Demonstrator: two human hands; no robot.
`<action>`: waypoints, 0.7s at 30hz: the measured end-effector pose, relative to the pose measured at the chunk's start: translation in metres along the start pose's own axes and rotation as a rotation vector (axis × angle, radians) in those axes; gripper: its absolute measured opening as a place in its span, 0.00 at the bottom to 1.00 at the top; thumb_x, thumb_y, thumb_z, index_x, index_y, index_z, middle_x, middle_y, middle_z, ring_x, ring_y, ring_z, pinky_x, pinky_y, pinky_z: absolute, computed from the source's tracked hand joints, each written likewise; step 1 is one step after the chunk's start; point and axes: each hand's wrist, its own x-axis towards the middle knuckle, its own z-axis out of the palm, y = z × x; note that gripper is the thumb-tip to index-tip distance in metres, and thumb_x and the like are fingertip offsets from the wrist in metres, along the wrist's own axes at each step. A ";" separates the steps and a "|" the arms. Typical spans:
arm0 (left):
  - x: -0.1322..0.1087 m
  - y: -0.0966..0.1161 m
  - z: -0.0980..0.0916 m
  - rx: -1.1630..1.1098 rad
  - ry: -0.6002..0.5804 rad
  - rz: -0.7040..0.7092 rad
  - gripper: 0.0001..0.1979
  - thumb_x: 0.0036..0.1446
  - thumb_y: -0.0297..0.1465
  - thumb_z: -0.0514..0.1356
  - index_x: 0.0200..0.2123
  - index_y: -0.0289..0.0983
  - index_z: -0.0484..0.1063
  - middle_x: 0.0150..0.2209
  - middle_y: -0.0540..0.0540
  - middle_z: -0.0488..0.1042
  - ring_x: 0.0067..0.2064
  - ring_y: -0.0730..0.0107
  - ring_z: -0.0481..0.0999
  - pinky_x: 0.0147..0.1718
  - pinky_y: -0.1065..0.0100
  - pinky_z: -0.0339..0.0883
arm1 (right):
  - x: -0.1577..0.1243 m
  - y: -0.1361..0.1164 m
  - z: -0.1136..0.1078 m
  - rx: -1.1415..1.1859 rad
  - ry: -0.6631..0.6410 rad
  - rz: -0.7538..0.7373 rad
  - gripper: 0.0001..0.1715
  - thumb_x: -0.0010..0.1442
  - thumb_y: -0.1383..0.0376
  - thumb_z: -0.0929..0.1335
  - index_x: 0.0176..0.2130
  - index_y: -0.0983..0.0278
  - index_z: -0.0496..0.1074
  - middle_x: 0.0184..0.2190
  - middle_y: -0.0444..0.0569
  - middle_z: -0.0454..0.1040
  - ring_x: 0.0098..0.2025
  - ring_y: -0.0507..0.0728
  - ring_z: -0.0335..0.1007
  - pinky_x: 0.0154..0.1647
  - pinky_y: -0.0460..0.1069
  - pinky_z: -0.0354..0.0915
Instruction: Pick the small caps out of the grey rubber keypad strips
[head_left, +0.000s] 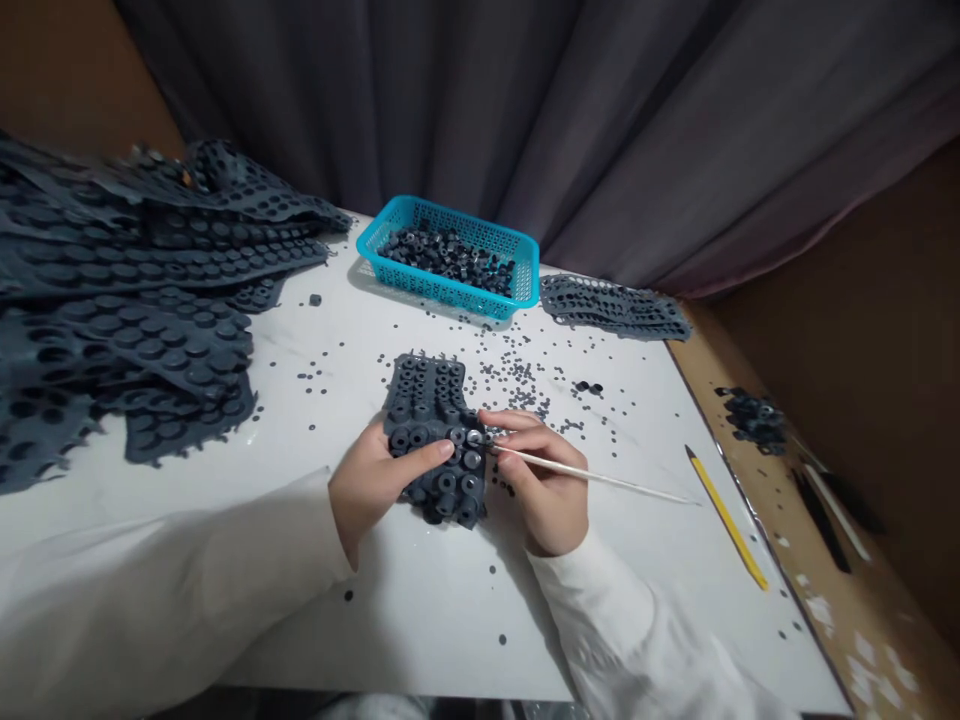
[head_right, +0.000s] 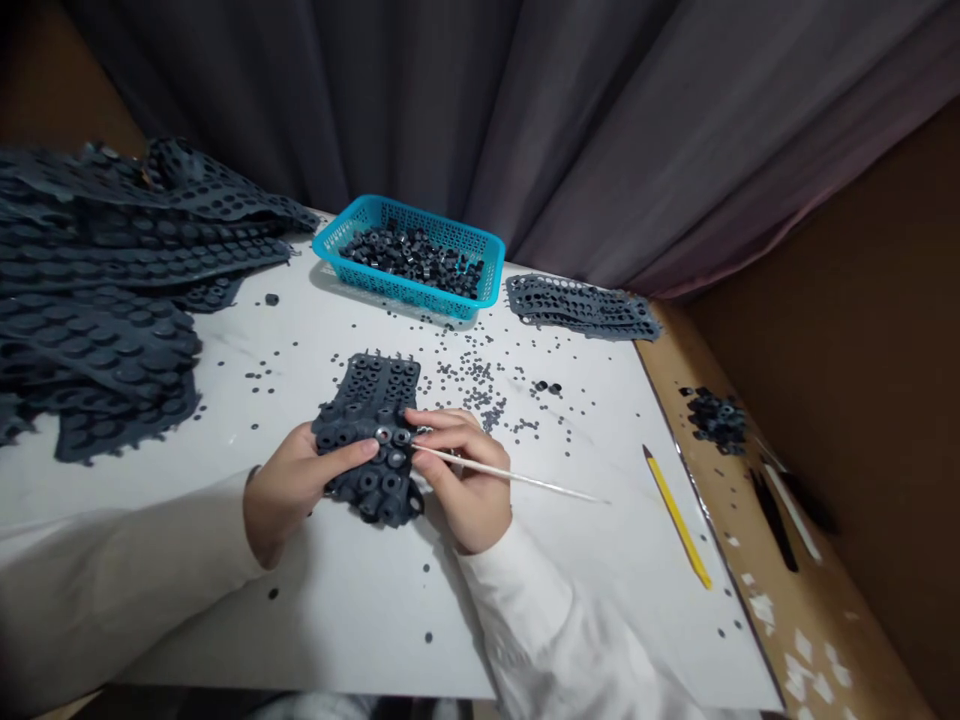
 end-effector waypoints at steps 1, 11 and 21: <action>0.000 0.001 0.000 0.014 -0.006 0.004 0.21 0.48 0.38 0.71 0.43 0.35 0.75 0.43 0.42 0.81 0.46 0.56 0.79 0.43 0.64 0.73 | 0.002 0.000 -0.001 -0.044 -0.024 -0.063 0.01 0.57 0.65 0.73 0.33 0.57 0.78 0.41 0.48 0.82 0.45 0.57 0.77 0.50 0.56 0.69; 0.001 0.003 0.001 0.036 -0.060 0.053 0.22 0.50 0.37 0.69 0.47 0.34 0.73 0.46 0.39 0.79 0.48 0.54 0.78 0.45 0.63 0.73 | 0.003 0.000 0.000 -0.111 -0.127 -0.162 0.02 0.59 0.63 0.72 0.35 0.57 0.77 0.41 0.49 0.82 0.45 0.59 0.78 0.48 0.58 0.70; -0.001 0.003 0.002 0.072 -0.032 0.045 0.23 0.48 0.41 0.69 0.45 0.34 0.76 0.41 0.39 0.81 0.49 0.49 0.77 0.47 0.60 0.72 | 0.000 0.001 -0.001 -0.129 -0.120 -0.100 0.02 0.57 0.63 0.72 0.35 0.56 0.77 0.40 0.49 0.83 0.44 0.60 0.77 0.48 0.61 0.70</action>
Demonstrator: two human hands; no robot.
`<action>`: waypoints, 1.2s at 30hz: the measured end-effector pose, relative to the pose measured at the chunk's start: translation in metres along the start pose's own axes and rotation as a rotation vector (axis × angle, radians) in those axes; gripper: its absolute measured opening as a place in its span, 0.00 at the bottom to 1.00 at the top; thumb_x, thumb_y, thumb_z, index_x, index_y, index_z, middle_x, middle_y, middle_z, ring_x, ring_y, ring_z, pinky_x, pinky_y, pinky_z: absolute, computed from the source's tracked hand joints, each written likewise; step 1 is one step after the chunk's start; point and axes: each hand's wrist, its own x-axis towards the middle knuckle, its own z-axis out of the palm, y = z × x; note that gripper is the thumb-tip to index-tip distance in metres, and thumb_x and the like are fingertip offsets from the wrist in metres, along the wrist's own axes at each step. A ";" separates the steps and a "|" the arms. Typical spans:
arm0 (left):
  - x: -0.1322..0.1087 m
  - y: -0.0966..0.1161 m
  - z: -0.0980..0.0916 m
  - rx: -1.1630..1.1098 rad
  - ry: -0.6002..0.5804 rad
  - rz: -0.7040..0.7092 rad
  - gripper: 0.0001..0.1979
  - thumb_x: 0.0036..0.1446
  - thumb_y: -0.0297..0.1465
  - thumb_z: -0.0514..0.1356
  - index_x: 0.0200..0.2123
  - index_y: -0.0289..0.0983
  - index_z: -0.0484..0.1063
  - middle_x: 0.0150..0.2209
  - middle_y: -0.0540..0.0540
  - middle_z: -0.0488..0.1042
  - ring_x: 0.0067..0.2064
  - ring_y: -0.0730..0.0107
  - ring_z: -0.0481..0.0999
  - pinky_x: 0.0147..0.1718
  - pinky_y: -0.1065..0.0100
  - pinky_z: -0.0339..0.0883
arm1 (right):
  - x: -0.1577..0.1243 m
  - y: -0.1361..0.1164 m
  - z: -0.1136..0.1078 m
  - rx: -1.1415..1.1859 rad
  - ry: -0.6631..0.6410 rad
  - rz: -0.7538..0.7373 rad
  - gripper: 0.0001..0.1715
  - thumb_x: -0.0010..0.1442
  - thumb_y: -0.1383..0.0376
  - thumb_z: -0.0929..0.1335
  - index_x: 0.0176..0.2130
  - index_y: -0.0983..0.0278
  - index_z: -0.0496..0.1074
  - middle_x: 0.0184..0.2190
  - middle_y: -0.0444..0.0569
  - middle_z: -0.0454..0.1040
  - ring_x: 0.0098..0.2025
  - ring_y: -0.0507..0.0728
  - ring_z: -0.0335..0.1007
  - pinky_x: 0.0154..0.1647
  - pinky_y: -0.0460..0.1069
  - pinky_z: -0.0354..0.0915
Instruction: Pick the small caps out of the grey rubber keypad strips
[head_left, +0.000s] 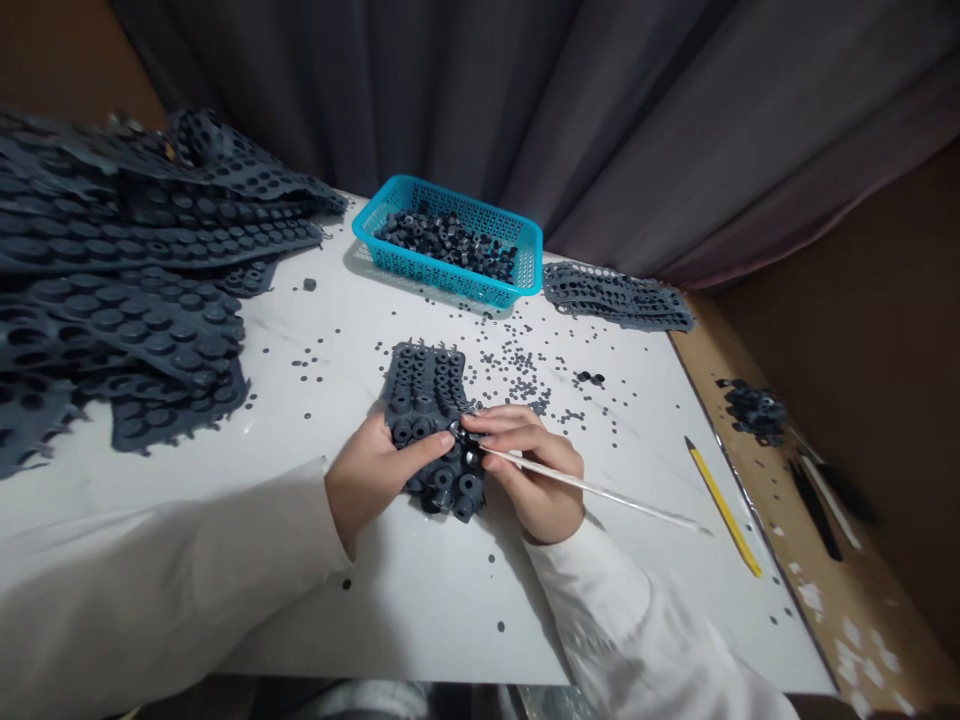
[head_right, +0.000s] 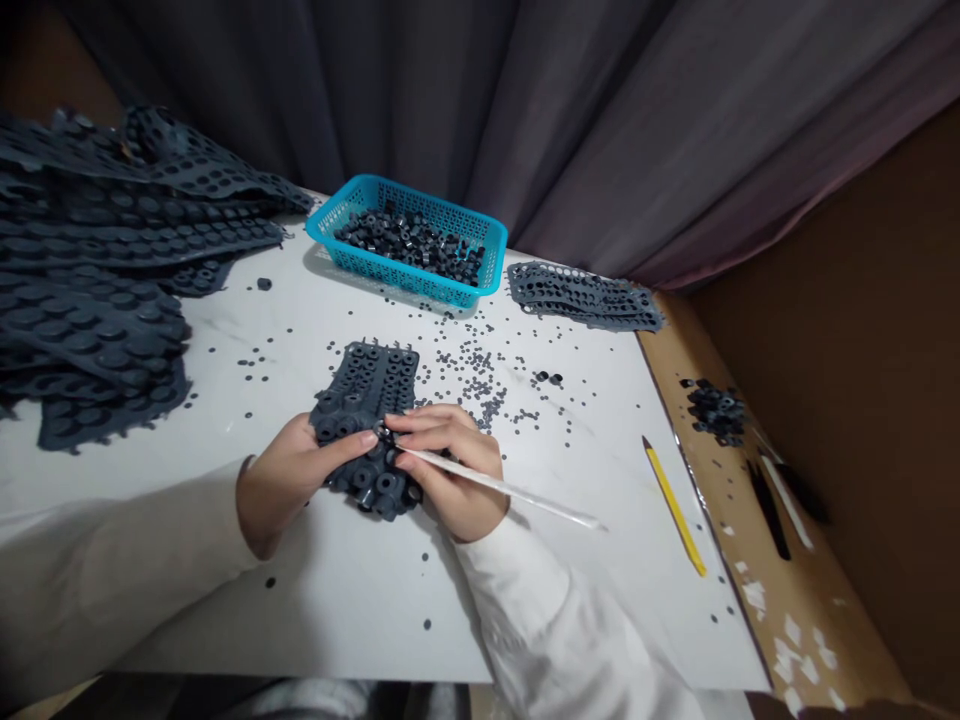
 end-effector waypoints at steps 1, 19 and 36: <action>0.000 -0.001 0.000 0.004 -0.001 0.003 0.23 0.48 0.41 0.69 0.45 0.35 0.76 0.41 0.39 0.81 0.49 0.49 0.77 0.47 0.60 0.71 | 0.000 0.000 0.000 -0.007 -0.004 -0.004 0.02 0.57 0.63 0.72 0.35 0.56 0.77 0.40 0.49 0.82 0.44 0.60 0.76 0.47 0.61 0.70; 0.000 -0.002 -0.002 -0.048 -0.049 0.022 0.22 0.51 0.39 0.69 0.47 0.34 0.75 0.47 0.39 0.79 0.51 0.52 0.76 0.48 0.62 0.71 | 0.000 -0.002 0.001 0.065 -0.029 0.048 0.02 0.58 0.62 0.72 0.35 0.55 0.76 0.43 0.48 0.82 0.48 0.60 0.75 0.52 0.62 0.67; -0.001 -0.003 0.001 -0.046 -0.018 0.025 0.21 0.52 0.41 0.68 0.45 0.34 0.75 0.46 0.39 0.79 0.50 0.53 0.77 0.49 0.63 0.70 | -0.005 0.000 0.007 0.080 0.034 0.051 0.01 0.60 0.64 0.71 0.36 0.56 0.75 0.41 0.49 0.82 0.44 0.58 0.76 0.47 0.58 0.69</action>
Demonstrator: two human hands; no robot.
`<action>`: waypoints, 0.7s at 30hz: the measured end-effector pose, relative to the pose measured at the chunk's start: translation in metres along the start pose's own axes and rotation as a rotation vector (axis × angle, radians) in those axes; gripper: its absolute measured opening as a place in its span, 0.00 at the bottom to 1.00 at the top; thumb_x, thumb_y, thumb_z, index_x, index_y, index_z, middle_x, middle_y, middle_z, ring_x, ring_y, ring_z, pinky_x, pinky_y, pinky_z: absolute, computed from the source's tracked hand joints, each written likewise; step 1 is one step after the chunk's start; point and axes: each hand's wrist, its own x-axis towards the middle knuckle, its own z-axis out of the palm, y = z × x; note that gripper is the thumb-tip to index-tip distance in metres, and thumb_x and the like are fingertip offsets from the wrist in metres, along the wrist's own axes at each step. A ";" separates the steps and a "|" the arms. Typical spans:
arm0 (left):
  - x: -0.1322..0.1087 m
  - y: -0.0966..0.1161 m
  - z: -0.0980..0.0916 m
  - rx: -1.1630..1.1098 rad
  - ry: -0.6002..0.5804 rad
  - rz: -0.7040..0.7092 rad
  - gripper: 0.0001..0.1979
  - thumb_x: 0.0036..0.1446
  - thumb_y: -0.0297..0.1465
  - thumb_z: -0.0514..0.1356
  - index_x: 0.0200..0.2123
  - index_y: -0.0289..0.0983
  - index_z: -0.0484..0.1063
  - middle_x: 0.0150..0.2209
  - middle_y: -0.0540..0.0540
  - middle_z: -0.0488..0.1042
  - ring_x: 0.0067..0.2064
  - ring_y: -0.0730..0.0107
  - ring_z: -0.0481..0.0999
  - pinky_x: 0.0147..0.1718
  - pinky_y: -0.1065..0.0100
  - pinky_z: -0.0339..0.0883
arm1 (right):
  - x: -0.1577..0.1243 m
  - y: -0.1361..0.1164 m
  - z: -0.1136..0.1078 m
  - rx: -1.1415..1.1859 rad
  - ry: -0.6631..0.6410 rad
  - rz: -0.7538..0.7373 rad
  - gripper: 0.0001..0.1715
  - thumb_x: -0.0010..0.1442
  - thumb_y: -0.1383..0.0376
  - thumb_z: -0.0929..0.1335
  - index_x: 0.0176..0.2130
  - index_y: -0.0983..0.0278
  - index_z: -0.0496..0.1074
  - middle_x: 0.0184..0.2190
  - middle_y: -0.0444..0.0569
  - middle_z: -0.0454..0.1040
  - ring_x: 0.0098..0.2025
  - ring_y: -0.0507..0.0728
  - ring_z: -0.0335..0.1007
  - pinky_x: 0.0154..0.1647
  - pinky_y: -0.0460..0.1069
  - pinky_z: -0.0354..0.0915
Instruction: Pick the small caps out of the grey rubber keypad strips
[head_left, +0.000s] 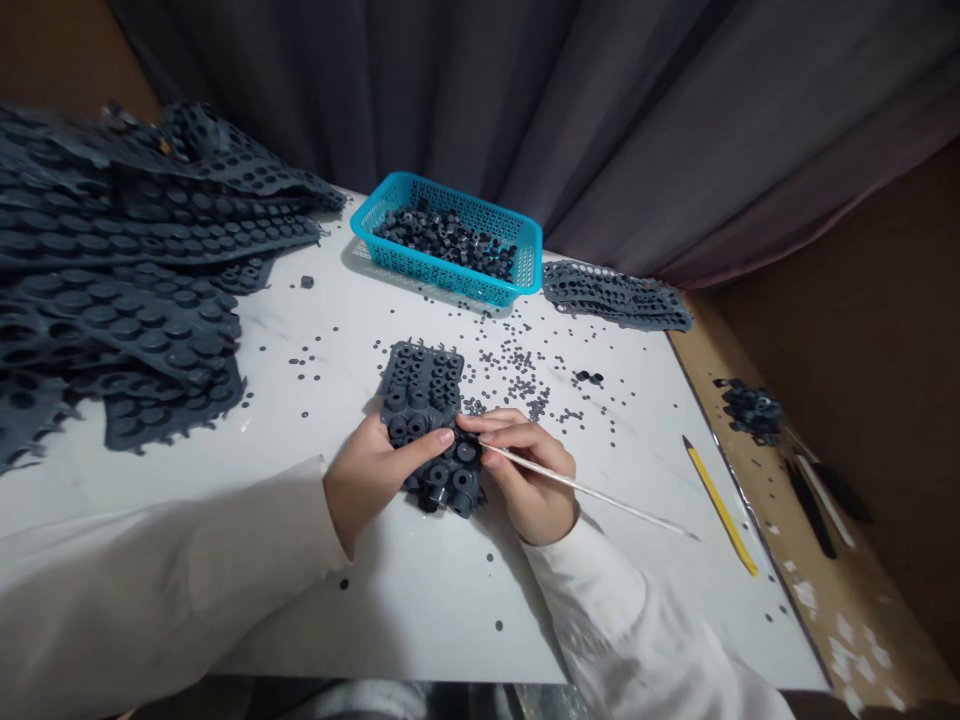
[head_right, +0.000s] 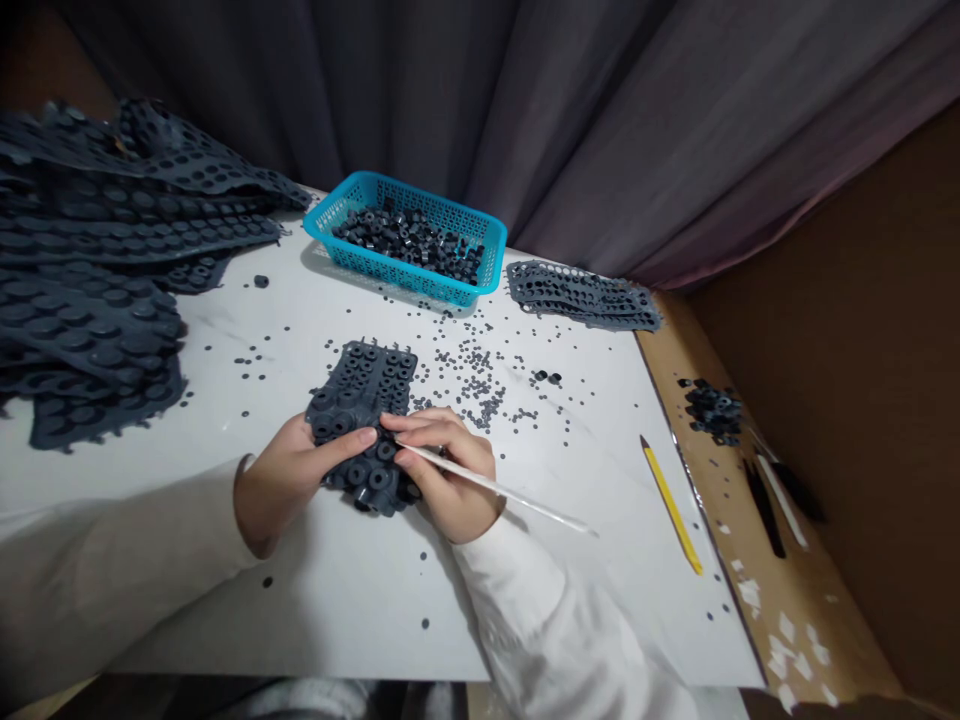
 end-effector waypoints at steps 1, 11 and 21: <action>0.000 0.000 0.000 -0.008 0.001 -0.005 0.21 0.52 0.40 0.68 0.45 0.34 0.75 0.46 0.39 0.79 0.50 0.53 0.76 0.49 0.63 0.70 | 0.000 0.000 0.000 -0.019 -0.004 -0.011 0.02 0.60 0.63 0.71 0.36 0.56 0.75 0.41 0.49 0.82 0.43 0.59 0.76 0.47 0.59 0.69; 0.000 -0.001 0.000 0.008 -0.019 -0.017 0.18 0.53 0.39 0.67 0.43 0.34 0.76 0.44 0.40 0.80 0.49 0.52 0.77 0.48 0.62 0.70 | -0.002 0.000 -0.001 -0.134 -0.017 -0.113 0.05 0.60 0.63 0.70 0.39 0.54 0.76 0.41 0.49 0.82 0.41 0.59 0.77 0.42 0.58 0.72; -0.002 0.001 0.002 -0.021 0.001 -0.034 0.21 0.51 0.38 0.68 0.46 0.35 0.74 0.46 0.40 0.79 0.51 0.50 0.76 0.50 0.58 0.70 | -0.004 0.001 -0.002 -0.140 -0.018 -0.154 0.10 0.61 0.66 0.70 0.43 0.53 0.74 0.44 0.48 0.81 0.42 0.58 0.76 0.41 0.58 0.71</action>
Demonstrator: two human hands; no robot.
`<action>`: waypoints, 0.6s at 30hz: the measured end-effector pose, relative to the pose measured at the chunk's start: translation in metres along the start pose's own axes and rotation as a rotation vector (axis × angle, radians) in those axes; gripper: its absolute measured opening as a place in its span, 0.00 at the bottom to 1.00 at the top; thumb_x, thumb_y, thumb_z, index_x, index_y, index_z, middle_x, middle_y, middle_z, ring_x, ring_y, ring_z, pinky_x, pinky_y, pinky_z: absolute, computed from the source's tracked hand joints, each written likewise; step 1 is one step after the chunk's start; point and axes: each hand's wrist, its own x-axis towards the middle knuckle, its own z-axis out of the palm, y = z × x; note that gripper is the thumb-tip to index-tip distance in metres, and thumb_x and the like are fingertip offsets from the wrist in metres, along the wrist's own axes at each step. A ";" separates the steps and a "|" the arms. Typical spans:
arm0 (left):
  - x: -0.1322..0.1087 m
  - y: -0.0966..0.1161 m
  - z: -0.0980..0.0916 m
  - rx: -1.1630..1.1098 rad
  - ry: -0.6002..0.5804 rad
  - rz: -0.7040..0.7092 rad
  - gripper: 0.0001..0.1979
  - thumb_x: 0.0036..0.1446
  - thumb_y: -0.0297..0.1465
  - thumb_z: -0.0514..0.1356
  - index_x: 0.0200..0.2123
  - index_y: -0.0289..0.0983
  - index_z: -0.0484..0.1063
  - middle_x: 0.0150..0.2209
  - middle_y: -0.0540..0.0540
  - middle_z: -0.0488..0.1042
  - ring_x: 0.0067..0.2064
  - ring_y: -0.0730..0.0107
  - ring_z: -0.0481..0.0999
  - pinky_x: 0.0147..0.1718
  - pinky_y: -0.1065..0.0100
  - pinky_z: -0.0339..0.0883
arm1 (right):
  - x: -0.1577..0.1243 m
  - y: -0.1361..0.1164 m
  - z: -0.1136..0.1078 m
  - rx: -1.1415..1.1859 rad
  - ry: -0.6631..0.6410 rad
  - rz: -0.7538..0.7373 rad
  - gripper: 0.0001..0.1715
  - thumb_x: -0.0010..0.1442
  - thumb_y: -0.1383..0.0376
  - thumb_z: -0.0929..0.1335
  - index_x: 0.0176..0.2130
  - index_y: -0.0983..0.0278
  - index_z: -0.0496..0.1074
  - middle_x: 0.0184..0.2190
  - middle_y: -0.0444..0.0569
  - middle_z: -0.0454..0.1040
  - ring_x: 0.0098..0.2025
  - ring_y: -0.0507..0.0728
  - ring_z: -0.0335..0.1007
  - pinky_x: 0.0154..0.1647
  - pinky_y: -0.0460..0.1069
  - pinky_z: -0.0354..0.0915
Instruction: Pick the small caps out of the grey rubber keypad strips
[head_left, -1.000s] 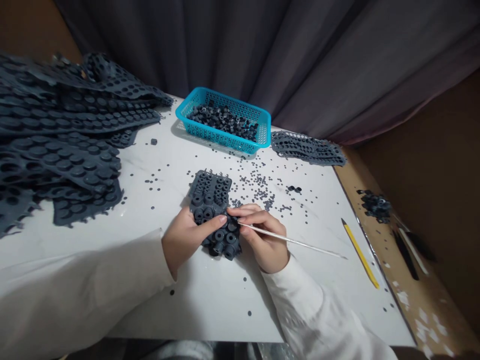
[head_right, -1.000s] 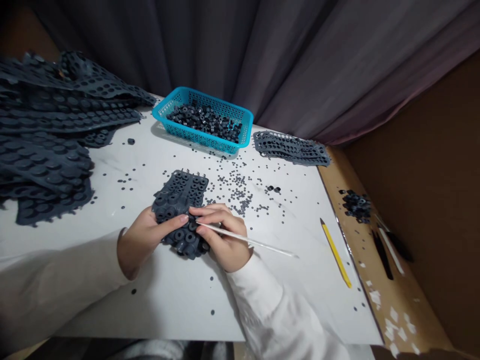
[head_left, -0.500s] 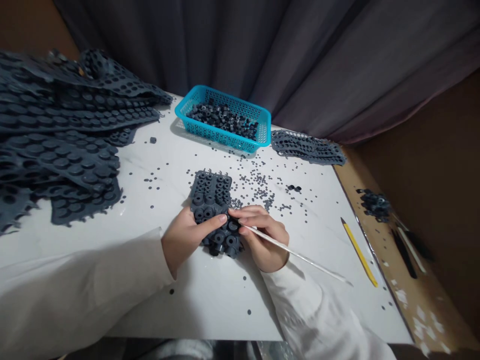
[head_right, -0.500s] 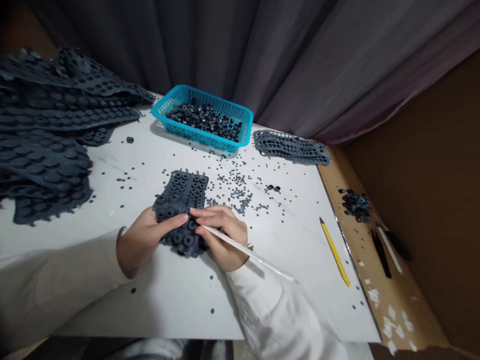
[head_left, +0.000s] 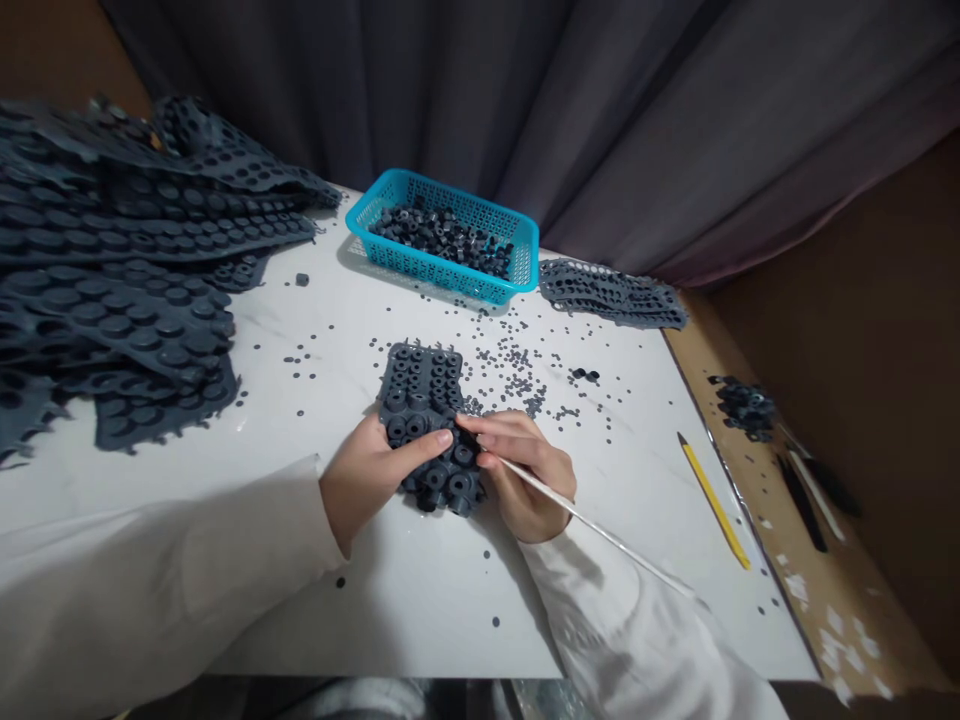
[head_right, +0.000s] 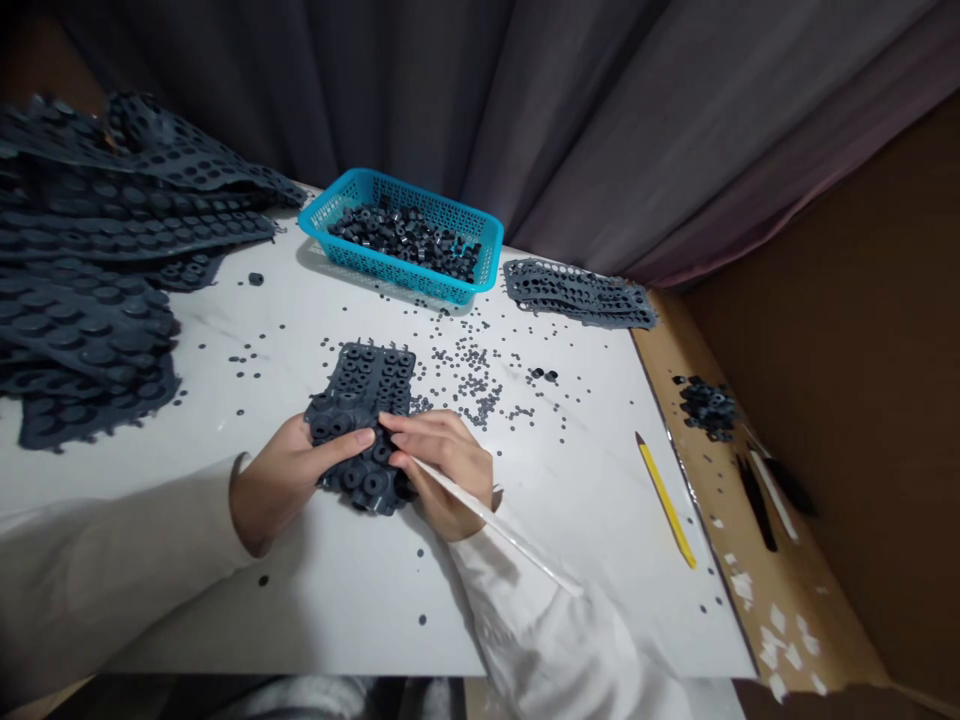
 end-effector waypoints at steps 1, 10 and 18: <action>0.000 0.000 0.000 -0.002 -0.001 -0.001 0.20 0.51 0.38 0.68 0.46 0.35 0.74 0.46 0.40 0.79 0.51 0.50 0.76 0.50 0.58 0.70 | 0.001 0.000 0.000 0.011 0.005 0.005 0.09 0.61 0.65 0.70 0.42 0.53 0.75 0.44 0.48 0.81 0.42 0.58 0.76 0.42 0.58 0.71; 0.001 -0.001 -0.001 -0.017 -0.012 -0.001 0.20 0.52 0.37 0.68 0.46 0.34 0.74 0.46 0.40 0.79 0.51 0.51 0.76 0.50 0.59 0.70 | 0.004 0.000 0.001 0.034 -0.004 -0.027 0.05 0.62 0.65 0.69 0.40 0.57 0.75 0.43 0.51 0.82 0.43 0.58 0.76 0.44 0.58 0.71; 0.001 -0.002 -0.001 -0.008 -0.001 -0.002 0.20 0.52 0.37 0.68 0.45 0.33 0.73 0.46 0.39 0.79 0.51 0.51 0.76 0.50 0.58 0.70 | 0.005 0.000 0.003 0.022 0.003 -0.081 0.05 0.63 0.65 0.68 0.41 0.58 0.74 0.42 0.53 0.82 0.41 0.58 0.75 0.41 0.57 0.72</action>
